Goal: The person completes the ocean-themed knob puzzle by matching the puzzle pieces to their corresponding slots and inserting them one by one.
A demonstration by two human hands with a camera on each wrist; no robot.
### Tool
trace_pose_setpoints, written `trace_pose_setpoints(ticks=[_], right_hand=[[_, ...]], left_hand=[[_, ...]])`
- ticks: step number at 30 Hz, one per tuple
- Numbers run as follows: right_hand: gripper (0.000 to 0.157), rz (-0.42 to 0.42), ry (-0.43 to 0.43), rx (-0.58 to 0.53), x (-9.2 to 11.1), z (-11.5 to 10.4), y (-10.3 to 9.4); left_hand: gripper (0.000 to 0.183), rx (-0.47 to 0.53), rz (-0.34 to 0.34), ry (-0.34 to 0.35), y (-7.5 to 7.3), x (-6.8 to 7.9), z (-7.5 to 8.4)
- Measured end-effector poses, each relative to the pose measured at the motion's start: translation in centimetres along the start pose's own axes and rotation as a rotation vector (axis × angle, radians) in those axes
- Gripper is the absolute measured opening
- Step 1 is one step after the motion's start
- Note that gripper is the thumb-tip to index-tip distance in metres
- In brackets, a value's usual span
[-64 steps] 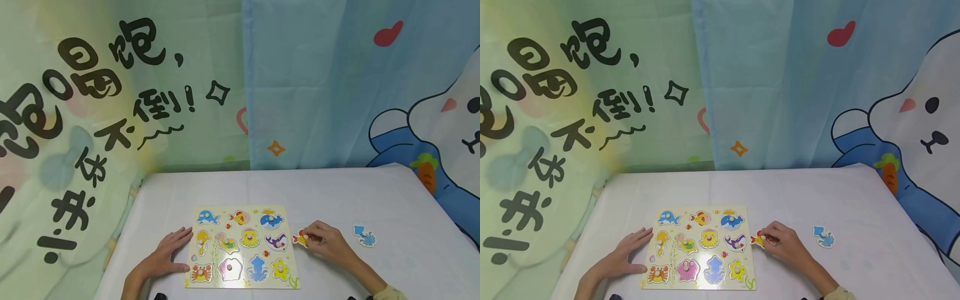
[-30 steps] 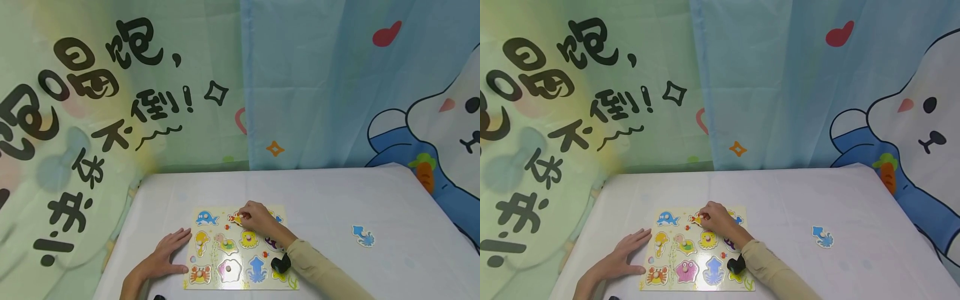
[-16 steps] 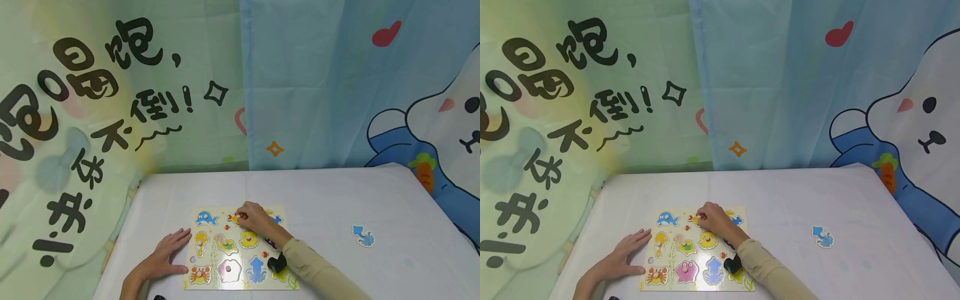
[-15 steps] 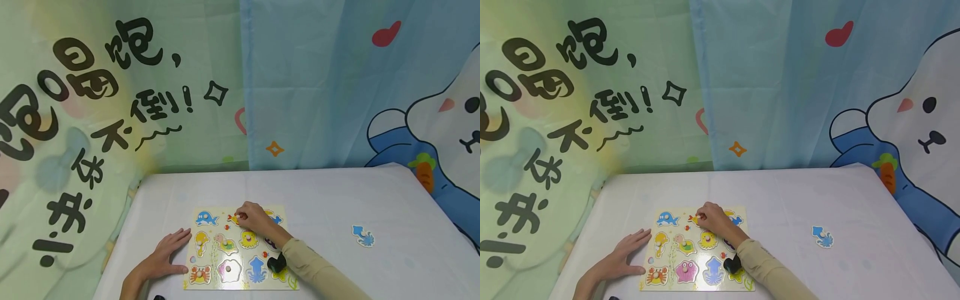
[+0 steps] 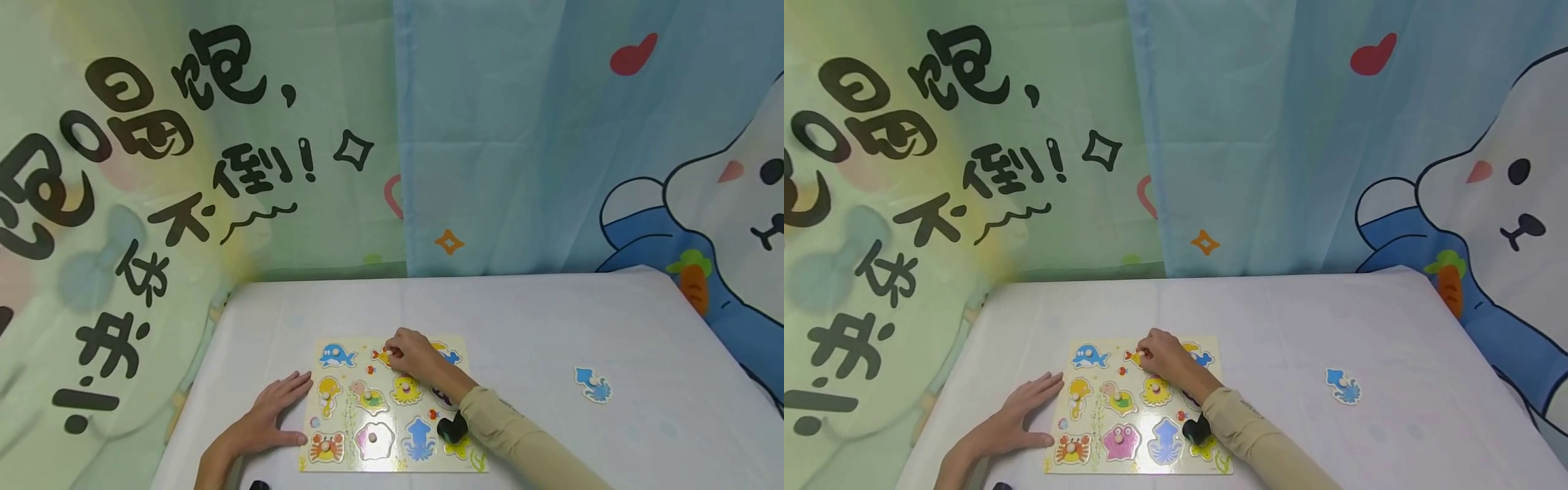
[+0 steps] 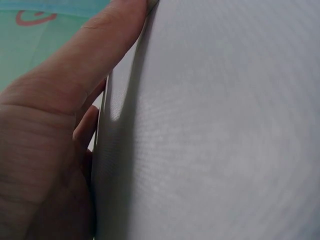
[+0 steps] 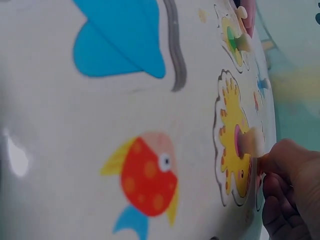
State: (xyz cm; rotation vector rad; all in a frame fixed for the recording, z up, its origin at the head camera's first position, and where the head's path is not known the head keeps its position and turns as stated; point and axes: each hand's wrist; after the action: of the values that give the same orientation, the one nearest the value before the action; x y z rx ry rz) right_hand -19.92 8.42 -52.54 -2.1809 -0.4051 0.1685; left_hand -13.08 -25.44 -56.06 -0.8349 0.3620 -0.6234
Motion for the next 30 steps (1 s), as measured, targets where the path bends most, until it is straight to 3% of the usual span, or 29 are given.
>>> trace_pose_setpoints(ticks=[17, 24, 30], right_hand=[[0.014, -0.019, 0.031, -0.093, -0.1, 0.3, 0.2], [0.047, 0.063, 0.011, -0.059, 1.3, 1.4, -0.3], [0.049, 0.091, 0.102, -0.079, 3.4, 3.5, -2.0]], left_hand=[[0.091, -0.007, -0.011, 0.006, -0.3, -0.1, 0.3], [0.092, -0.006, -0.012, -0.004, -0.2, 0.0, 0.4], [0.091, 0.002, -0.008, -0.006, -0.2, 0.2, 0.2]])
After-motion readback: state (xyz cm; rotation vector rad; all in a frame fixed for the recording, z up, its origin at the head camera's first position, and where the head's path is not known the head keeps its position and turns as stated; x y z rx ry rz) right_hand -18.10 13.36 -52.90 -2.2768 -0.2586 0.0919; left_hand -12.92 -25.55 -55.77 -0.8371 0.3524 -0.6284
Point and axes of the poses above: each hand's wrist, its own x-axis away from the middle knuckle, its own y-axis out of the palm, z = x × y, and after that the axes turned 8 degrees about y, right-handed
